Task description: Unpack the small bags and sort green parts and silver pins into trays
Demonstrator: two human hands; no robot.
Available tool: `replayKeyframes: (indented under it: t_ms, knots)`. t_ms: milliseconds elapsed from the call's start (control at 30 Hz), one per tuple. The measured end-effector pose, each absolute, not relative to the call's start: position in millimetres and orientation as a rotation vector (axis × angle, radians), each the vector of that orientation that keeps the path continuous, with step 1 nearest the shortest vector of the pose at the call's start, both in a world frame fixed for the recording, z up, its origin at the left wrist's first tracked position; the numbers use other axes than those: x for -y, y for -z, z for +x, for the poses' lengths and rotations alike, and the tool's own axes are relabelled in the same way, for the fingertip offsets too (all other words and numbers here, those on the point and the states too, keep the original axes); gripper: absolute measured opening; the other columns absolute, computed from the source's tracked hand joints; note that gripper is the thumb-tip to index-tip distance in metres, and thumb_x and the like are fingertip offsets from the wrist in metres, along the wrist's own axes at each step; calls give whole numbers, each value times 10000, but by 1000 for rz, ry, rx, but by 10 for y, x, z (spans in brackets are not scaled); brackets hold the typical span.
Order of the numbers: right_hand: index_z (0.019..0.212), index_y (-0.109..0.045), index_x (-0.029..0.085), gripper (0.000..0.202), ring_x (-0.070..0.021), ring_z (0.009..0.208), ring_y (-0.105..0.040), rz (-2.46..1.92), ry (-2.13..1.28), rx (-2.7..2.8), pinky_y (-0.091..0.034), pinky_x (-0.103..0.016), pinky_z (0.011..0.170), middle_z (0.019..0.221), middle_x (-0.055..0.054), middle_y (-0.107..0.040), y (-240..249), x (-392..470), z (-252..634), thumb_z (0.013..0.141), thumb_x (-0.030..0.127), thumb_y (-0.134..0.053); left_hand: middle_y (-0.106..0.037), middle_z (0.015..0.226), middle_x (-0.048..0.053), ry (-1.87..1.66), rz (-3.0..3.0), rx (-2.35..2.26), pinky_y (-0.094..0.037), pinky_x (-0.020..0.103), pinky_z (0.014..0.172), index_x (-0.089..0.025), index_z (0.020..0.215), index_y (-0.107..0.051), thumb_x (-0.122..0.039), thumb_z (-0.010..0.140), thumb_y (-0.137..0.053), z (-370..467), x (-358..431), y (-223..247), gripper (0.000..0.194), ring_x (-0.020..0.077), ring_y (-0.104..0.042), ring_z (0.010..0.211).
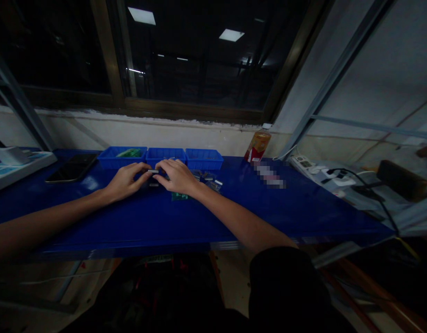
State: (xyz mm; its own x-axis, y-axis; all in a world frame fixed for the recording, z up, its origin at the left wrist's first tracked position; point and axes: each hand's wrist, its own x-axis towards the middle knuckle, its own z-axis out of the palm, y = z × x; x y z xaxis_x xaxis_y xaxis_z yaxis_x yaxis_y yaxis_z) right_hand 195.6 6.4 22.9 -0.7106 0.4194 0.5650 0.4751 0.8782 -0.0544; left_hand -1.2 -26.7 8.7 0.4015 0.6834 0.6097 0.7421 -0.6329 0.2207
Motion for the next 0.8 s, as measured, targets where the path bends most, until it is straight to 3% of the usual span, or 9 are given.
replayKeyframes:
  t_ms: [267, 600, 800]
  knots:
    - [875, -564, 178, 183, -182, 844, -510, -836, 266, 2263, -341, -303, 760, 854, -47, -590, -234, -350, 2119, 842, 333, -473, -652, 891, 62, 887, -2639, 1439, -450, 342, 760, -156, 1080, -535, -394, 875, -400, 1, 260, -92, 342, 201, -587, 836]
    - [858, -618, 167, 183, -234, 888, -520, -1252, 411, 2025, -386, -335, 779, 901, -92, -599, -115, -764, 2430, 802, 307, -514, -622, 884, 57, 596, -2848, 1290, -431, 332, 804, -177, 945, -600, -380, 881, -392, -30, 211, -76, 297, 188, -570, 859]
    - [881, -618, 163, 255, -250, 917, -509, -1304, 402, 2056, -375, -357, 782, 931, -109, -583, -113, -739, 2399, 834, 368, -473, -583, 948, 75, 538, -2878, 1181, -421, 353, 821, -187, 1183, -496, -381, 883, -411, -37, 225, -62, 368, 205, -533, 916]
